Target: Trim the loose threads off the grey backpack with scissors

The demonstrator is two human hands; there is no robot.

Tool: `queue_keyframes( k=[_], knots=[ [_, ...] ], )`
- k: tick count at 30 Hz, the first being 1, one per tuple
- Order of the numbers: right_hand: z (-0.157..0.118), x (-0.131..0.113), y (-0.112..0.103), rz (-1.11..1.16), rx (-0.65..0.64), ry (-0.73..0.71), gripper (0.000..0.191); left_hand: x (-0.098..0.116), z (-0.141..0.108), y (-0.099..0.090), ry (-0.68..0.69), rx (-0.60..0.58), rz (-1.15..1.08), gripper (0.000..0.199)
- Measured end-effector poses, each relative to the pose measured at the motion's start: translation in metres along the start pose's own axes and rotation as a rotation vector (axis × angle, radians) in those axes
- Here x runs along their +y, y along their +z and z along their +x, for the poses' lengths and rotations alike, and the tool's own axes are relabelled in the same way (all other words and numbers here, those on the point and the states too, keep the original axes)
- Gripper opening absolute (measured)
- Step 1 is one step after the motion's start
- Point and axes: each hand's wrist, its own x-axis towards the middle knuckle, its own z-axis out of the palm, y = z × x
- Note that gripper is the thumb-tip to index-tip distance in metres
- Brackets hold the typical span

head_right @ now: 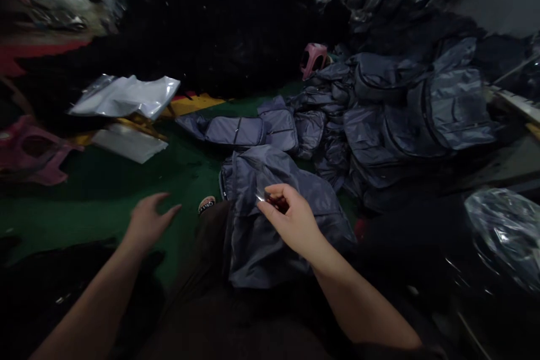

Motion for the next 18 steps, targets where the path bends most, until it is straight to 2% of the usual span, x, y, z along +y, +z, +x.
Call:
queue_keyframes(
  k=[1, 3, 4, 6, 8, 11, 14, 18],
  knots=[
    [-0.003, -0.003, 0.002, -0.014, -0.051, -0.004, 0.03, 0.005, -0.016, 0.01, 0.023, -0.228, -0.107, 0.036],
    [-0.009, -0.011, 0.006, -0.07, -0.177, -0.033, 0.025, 0.02, -0.05, 0.027, -0.044, -0.755, -0.413, 0.034],
    [-0.011, -0.014, 0.008, -0.104, -0.242, -0.059, 0.021, 0.027, -0.066, 0.034, -0.094, -0.949, -0.564, 0.032],
    [-0.016, -0.016, 0.011, -0.166, -0.342, -0.1, 0.013, 0.039, -0.092, 0.046, -0.17, -1.155, -0.781, 0.029],
    [-0.019, -0.012, 0.011, -0.234, -0.356, -0.089, 0.016, 0.047, -0.108, 0.056, -0.215, -1.223, -0.906, 0.027],
    [-0.023, 0.006, 0.002, -0.329, -0.247, 0.001, 0.026, 0.055, -0.121, 0.074, -0.238, -1.269, -0.987, 0.029],
    [-0.03, 0.029, -0.016, -0.428, -0.119, 0.059, 0.032, 0.065, -0.129, 0.095, -0.23, -1.324, -0.991, 0.034],
    [-0.04, 0.06, -0.04, -0.545, -0.023, 0.104, 0.028, 0.074, -0.14, 0.119, -0.209, -1.359, -0.953, 0.035]
  ],
)
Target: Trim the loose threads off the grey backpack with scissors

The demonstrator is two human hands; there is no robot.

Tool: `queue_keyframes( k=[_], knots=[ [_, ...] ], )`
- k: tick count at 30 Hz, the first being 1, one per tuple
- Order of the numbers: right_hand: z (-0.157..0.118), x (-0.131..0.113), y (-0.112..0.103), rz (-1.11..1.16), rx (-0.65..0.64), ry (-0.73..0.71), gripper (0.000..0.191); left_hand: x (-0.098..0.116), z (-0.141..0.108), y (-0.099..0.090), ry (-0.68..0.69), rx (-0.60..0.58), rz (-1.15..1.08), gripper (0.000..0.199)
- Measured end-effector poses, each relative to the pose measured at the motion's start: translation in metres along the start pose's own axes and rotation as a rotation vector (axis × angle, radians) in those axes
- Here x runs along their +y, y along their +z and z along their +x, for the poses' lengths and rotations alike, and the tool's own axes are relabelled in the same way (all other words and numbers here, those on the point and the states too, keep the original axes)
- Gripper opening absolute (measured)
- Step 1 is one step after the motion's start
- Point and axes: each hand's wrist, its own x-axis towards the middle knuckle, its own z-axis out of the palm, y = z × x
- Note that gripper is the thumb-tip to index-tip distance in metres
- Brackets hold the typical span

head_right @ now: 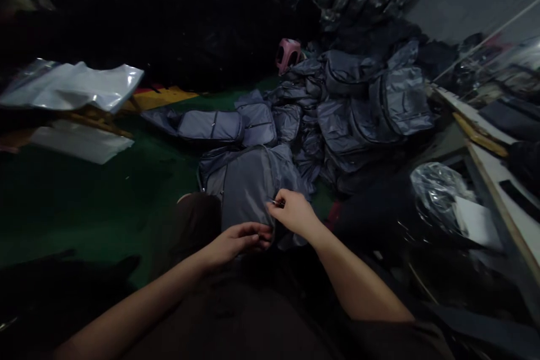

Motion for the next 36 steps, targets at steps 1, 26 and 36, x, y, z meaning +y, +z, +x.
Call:
queue_keyframes(
  k=[1, 26, 36],
  knots=[
    [-0.001, 0.009, -0.001, -0.007, 0.0, 0.001, 0.028, -0.003, 0.004, 0.002, 0.006, 0.009, 0.016, 0.034],
    [-0.042, -0.037, -0.065, -0.594, -0.416, -0.308, 0.013, 0.007, 0.024, 0.01, 0.211, 0.038, 0.596, 0.03],
    [-0.036, -0.053, -0.051, -0.757, -0.455, -0.35, 0.016, 0.017, 0.019, 0.01, 0.331, 0.07, 0.828, 0.008]
  ],
)
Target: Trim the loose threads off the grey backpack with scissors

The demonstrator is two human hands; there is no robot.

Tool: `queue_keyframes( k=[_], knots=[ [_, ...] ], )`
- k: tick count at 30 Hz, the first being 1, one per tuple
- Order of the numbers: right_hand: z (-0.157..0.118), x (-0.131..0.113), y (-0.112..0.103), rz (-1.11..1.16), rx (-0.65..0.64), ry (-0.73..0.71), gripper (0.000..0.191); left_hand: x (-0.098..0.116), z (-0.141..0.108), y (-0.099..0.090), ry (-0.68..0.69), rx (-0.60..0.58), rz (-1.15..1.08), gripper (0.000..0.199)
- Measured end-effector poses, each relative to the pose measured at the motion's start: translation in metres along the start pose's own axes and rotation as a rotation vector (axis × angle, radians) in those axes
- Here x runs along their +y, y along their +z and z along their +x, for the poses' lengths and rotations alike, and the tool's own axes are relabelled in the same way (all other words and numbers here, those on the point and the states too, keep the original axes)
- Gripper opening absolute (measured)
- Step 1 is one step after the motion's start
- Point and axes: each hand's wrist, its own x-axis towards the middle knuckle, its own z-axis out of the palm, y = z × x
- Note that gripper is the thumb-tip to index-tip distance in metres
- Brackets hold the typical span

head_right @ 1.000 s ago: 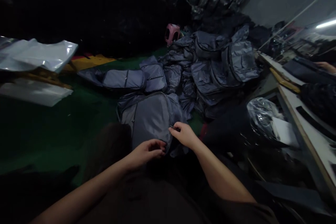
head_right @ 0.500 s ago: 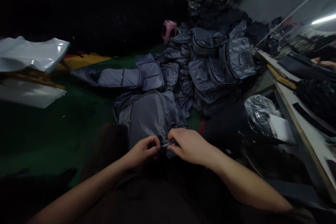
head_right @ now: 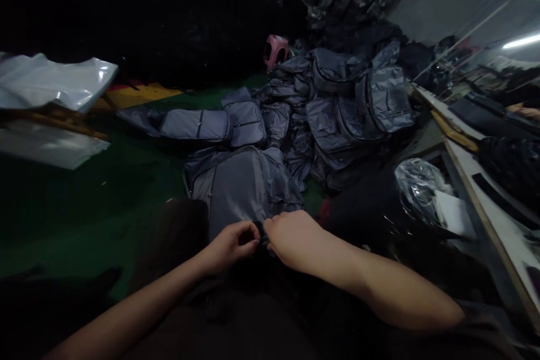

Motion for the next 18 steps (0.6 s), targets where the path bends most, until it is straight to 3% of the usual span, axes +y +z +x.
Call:
queue_keyframes(
  k=[10, 12, 15, 18],
  knots=[
    [0.012, -0.009, 0.007, -0.061, -0.018, -0.086, 0.006, -0.002, -0.005, -0.001, -0.015, 0.022, -0.063, 0.006],
    [0.008, -0.001, 0.003, 0.02, 0.049, -0.031, 0.008, -0.004, -0.006, 0.0, -0.1, 0.023, -0.206, 0.007],
    [-0.003, 0.018, 0.002, 0.288, 0.255, 0.139, 0.016, -0.003, -0.009, 0.001, -0.205, 0.051, -0.377, 0.011],
    [-0.013, 0.038, 0.018, 0.565, 0.365, 0.244, 0.02, 0.003, -0.012, 0.005, -0.138, 0.088, -0.224, 0.019]
  ],
)
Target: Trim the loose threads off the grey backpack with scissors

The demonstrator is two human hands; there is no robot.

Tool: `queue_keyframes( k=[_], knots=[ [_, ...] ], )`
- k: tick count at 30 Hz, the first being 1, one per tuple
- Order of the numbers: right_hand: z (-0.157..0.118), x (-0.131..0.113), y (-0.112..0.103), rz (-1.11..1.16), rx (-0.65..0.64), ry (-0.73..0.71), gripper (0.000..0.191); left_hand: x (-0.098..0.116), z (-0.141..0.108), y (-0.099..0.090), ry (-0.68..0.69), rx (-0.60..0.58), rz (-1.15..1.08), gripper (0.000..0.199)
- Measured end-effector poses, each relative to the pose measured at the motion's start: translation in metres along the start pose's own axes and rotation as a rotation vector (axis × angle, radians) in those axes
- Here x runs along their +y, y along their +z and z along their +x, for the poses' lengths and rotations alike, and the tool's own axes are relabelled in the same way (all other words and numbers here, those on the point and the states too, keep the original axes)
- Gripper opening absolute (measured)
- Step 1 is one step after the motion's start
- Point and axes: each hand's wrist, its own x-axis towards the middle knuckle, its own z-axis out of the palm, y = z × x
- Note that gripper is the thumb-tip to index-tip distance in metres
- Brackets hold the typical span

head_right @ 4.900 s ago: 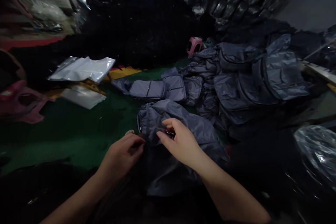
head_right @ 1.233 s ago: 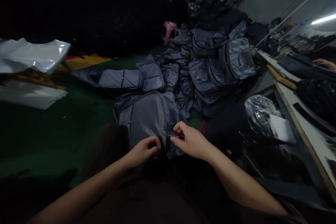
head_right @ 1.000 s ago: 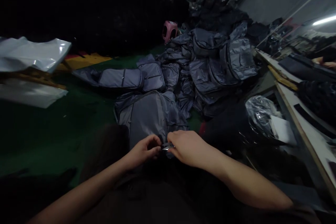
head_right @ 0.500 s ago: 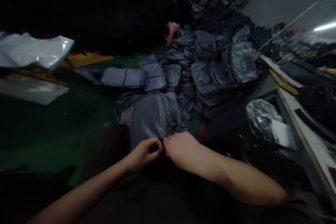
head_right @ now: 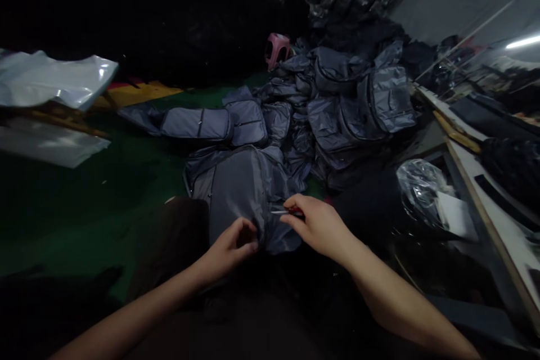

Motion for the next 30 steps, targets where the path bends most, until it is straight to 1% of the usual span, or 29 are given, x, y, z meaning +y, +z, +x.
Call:
queue_keyframes(
  k=[1, 3, 5, 6, 9, 13, 16, 20, 24, 28, 30],
  knots=[
    [-0.003, 0.009, 0.003, 0.065, -0.004, 0.016, 0.02, 0.002, -0.001, 0.003, 0.035, 0.016, 0.096, 0.02],
    [-0.01, 0.023, 0.014, 0.16, -0.02, 0.018, 0.02, 0.005, -0.001, 0.009, 0.073, 0.063, 0.274, 0.015],
    [-0.017, 0.032, 0.026, 0.22, -0.035, -0.01, 0.019, 0.006, 0.001, 0.014, 0.072, 0.12, 0.371, 0.008],
    [-0.02, 0.035, 0.031, 0.248, -0.041, -0.029, 0.019, 0.006, 0.002, 0.015, 0.065, 0.134, 0.382, 0.006],
    [-0.027, 0.04, 0.045, 0.322, -0.043, -0.068, 0.02, 0.003, 0.007, 0.015, -0.002, 0.106, 0.281, 0.007],
    [-0.032, 0.042, 0.058, 0.369, 0.002, -0.102, 0.022, 0.001, 0.01, 0.007, -0.17, 0.01, 0.041, 0.014],
    [-0.032, 0.039, 0.065, 0.362, 0.018, -0.156, 0.023, 0.002, 0.01, 0.001, -0.247, -0.049, -0.087, 0.02],
    [-0.031, 0.033, 0.069, 0.33, 0.031, -0.223, 0.022, 0.001, 0.011, -0.003, -0.268, -0.095, -0.139, 0.025],
    [-0.03, 0.031, 0.073, 0.328, 0.051, -0.26, 0.022, -0.004, 0.014, -0.006, -0.273, -0.127, -0.163, 0.029],
    [-0.03, 0.03, 0.076, 0.351, 0.074, -0.253, 0.015, -0.008, 0.014, -0.008, -0.263, -0.151, -0.174, 0.029],
    [-0.03, 0.029, 0.076, 0.39, 0.109, -0.222, 0.013, -0.009, 0.014, -0.008, -0.254, -0.159, -0.169, 0.029]
  ],
)
